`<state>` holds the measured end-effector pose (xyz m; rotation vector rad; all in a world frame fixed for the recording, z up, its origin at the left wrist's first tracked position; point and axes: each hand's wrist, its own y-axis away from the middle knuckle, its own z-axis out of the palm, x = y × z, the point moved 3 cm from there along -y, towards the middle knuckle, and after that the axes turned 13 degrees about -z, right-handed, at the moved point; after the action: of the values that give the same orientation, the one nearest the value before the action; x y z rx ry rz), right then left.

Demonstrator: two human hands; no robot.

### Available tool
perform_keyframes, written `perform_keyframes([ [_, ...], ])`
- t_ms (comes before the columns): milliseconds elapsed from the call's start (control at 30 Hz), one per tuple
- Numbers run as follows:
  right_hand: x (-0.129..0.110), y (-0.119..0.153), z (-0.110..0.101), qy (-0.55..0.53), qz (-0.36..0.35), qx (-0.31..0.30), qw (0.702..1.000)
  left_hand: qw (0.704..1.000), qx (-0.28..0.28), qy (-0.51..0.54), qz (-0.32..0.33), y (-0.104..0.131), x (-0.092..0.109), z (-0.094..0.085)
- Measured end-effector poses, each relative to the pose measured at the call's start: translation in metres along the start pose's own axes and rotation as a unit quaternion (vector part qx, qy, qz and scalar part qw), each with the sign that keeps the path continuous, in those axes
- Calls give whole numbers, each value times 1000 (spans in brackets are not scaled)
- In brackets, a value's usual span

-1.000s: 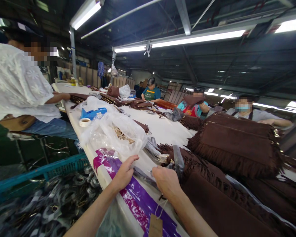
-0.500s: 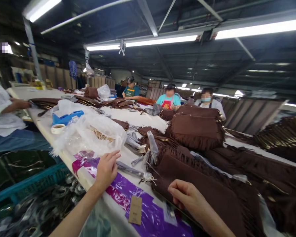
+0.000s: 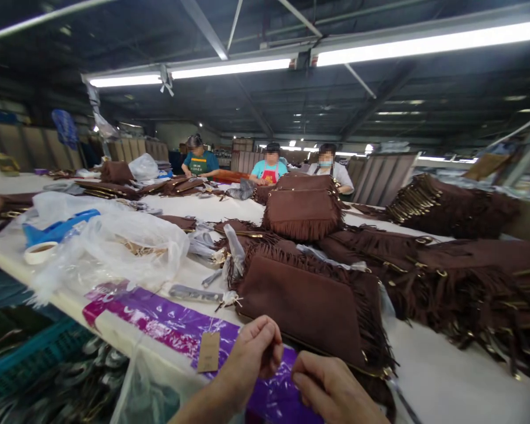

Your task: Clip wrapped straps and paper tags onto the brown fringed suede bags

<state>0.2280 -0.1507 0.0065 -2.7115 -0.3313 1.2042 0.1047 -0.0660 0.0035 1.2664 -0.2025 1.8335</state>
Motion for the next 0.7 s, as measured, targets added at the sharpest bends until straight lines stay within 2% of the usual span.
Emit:
perform_keyframes([
  [133, 4, 16, 0, -55, 46, 42, 997, 997, 19, 68, 21, 3, -8, 12],
  [300, 15, 38, 7, -55, 67, 7, 996, 999, 2, -26, 22, 6, -19, 10],
  [333, 16, 41, 5, -51, 61, 21, 997, 998, -8, -58, 18, 6, -23, 11],
  [400, 17, 44, -1, -57, 53, 94, 993, 991, -27, -127, 9, 9, -31, 15],
  [467, 15, 45, -8, -87, 48, 170, 980, 980, -53, -191, -1, 13, -39, 24],
  [567, 8, 43, -13, -163, 46, 235, 957, 960, -97, -263, -6, 19, -40, 35],
  [633, 6, 45, -16, -238, 44, 284, 928, 942, -78, -320, 64, 17, -25, 32],
  [667, 7, 47, -17, -285, 48, 301, 909, 923, -45, -362, 121, 13, -13, 26],
  [700, 9, 49, -17, -330, 56, 304, 892, 893, -4, -414, 179, 8, -1, 17],
])
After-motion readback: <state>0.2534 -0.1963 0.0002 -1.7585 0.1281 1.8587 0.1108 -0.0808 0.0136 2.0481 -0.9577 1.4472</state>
